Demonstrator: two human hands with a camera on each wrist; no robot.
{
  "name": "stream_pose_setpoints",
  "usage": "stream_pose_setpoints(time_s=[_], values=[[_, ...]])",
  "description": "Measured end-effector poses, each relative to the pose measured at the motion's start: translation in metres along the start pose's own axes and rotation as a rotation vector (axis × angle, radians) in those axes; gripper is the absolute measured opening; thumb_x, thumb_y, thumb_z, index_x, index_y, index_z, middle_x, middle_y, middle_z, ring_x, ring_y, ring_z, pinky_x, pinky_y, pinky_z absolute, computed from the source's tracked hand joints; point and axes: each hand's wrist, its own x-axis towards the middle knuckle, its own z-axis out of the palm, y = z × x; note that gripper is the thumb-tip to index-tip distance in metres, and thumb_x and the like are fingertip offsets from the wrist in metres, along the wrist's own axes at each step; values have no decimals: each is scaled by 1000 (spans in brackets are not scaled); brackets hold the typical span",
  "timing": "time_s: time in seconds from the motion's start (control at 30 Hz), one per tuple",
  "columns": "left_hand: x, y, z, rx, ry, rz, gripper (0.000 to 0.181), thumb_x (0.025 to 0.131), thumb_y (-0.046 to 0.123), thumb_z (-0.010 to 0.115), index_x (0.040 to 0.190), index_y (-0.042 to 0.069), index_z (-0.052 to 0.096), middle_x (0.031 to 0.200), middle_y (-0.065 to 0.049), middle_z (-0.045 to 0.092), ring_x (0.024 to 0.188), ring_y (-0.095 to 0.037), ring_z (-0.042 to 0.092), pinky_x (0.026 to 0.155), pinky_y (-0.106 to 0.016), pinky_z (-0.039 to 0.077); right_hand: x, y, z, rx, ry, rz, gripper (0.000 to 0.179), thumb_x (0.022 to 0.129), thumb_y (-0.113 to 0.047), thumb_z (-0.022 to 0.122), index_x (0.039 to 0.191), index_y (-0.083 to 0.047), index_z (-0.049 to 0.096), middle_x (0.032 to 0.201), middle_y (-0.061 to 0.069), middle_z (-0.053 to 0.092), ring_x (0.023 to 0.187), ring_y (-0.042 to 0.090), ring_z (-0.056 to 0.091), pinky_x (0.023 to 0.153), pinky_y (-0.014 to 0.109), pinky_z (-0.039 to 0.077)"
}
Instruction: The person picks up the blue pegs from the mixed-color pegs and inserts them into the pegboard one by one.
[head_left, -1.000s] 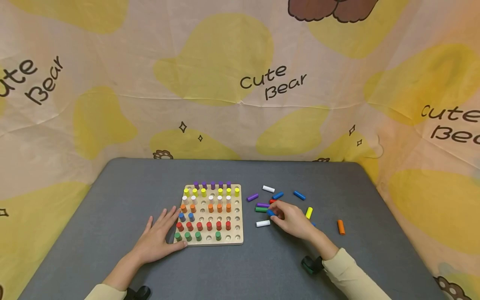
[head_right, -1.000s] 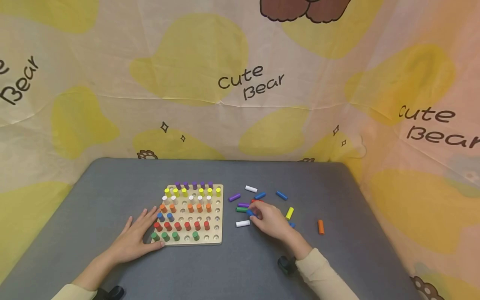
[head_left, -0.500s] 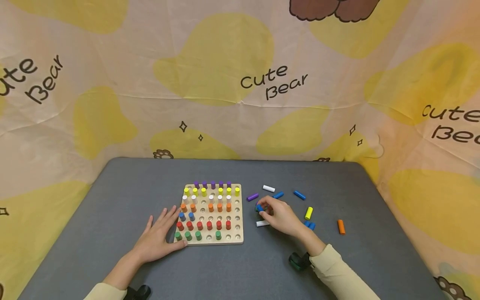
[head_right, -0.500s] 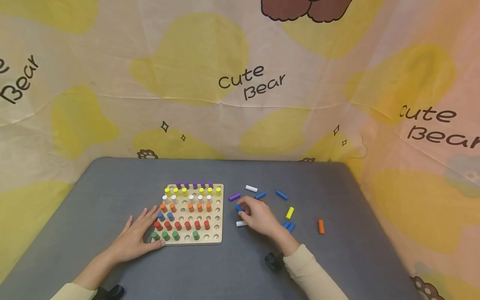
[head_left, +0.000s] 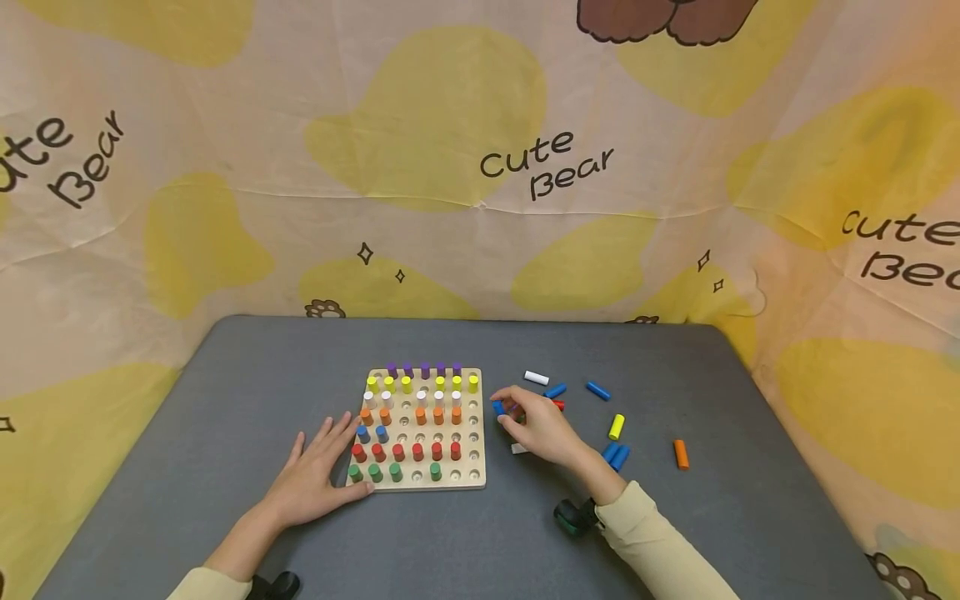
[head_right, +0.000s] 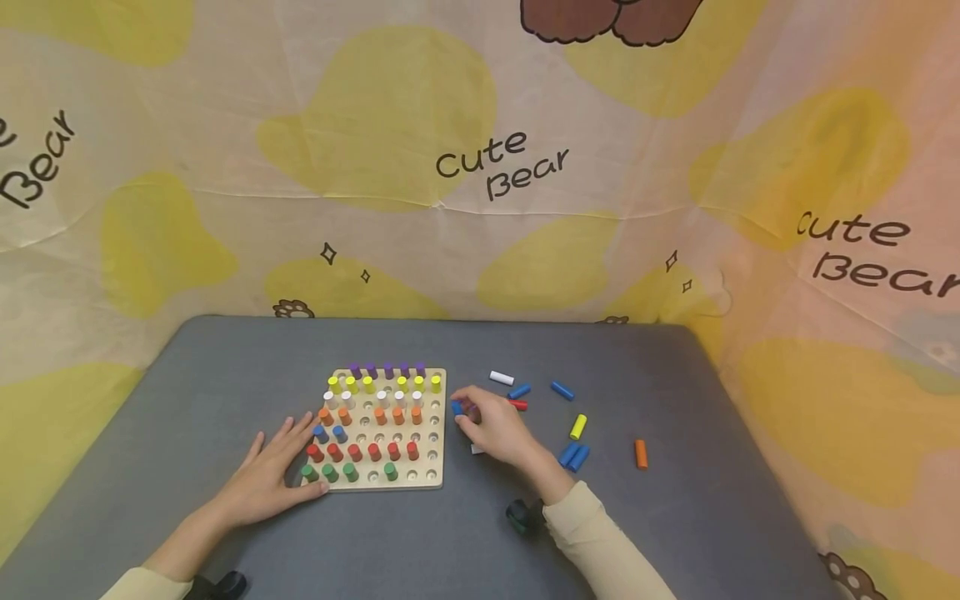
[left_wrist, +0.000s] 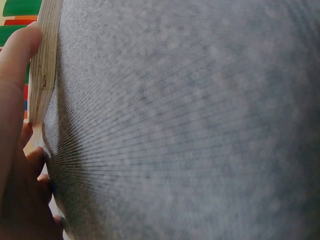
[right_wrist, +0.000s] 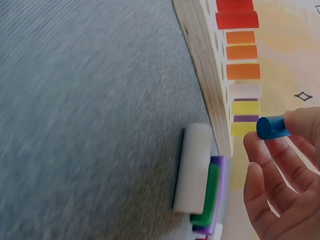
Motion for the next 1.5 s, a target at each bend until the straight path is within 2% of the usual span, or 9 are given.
stream_pose_setpoints(time_s=[0.17, 0.6, 0.8, 1.07, 1.23, 1.5], values=[[1, 0, 0, -1, 1, 1, 100, 69, 68, 63, 146, 15, 28, 152, -12, 24, 138, -40, 15, 104, -65, 4, 6, -3, 5, 29, -5, 11, 26, 86, -11, 64, 111, -9, 60, 94, -2, 63, 79, 6, 61, 67, 21, 50], [1, -3, 3, -9, 2, 5, 101, 68, 69, 63, 146, 16, 28, 152, -12, 23, 138, -41, 15, 104, -65, 3, 21, -21, 19, 88, -32, -29, 20, 86, -11, 63, 105, -13, 59, 93, -3, 66, 79, 9, 64, 68, 19, 51], [2, -4, 3, -11, -8, 0, 102, 68, 70, 62, 146, 15, 28, 152, -12, 23, 138, -41, 15, 104, -65, 2, 26, -30, 26, 139, -59, -38, 16, 87, -10, 62, 103, -11, 59, 91, -2, 67, 81, 9, 65, 69, 18, 51], [2, -4, 3, -3, 2, 8, 101, 68, 70, 62, 146, 15, 29, 151, -13, 24, 138, -41, 16, 104, -66, 4, 32, -42, 33, 126, -92, -34, 17, 87, -11, 63, 103, -13, 61, 95, -3, 65, 84, 8, 62, 72, 18, 50], [1, -4, 3, -7, 6, 11, 101, 68, 69, 63, 146, 15, 28, 151, -13, 24, 137, -42, 16, 103, -66, 4, 38, -50, 38, 119, -102, -70, 16, 87, -12, 63, 102, -12, 61, 94, -2, 64, 82, 7, 63, 70, 18, 50], [3, -6, 4, -8, -13, -2, 102, 67, 70, 63, 147, 16, 27, 152, -11, 22, 138, -41, 14, 104, -65, 1, 43, -60, 48, 103, -140, -71, 22, 87, -11, 62, 109, -9, 61, 98, 0, 65, 81, 6, 62, 70, 14, 48]])
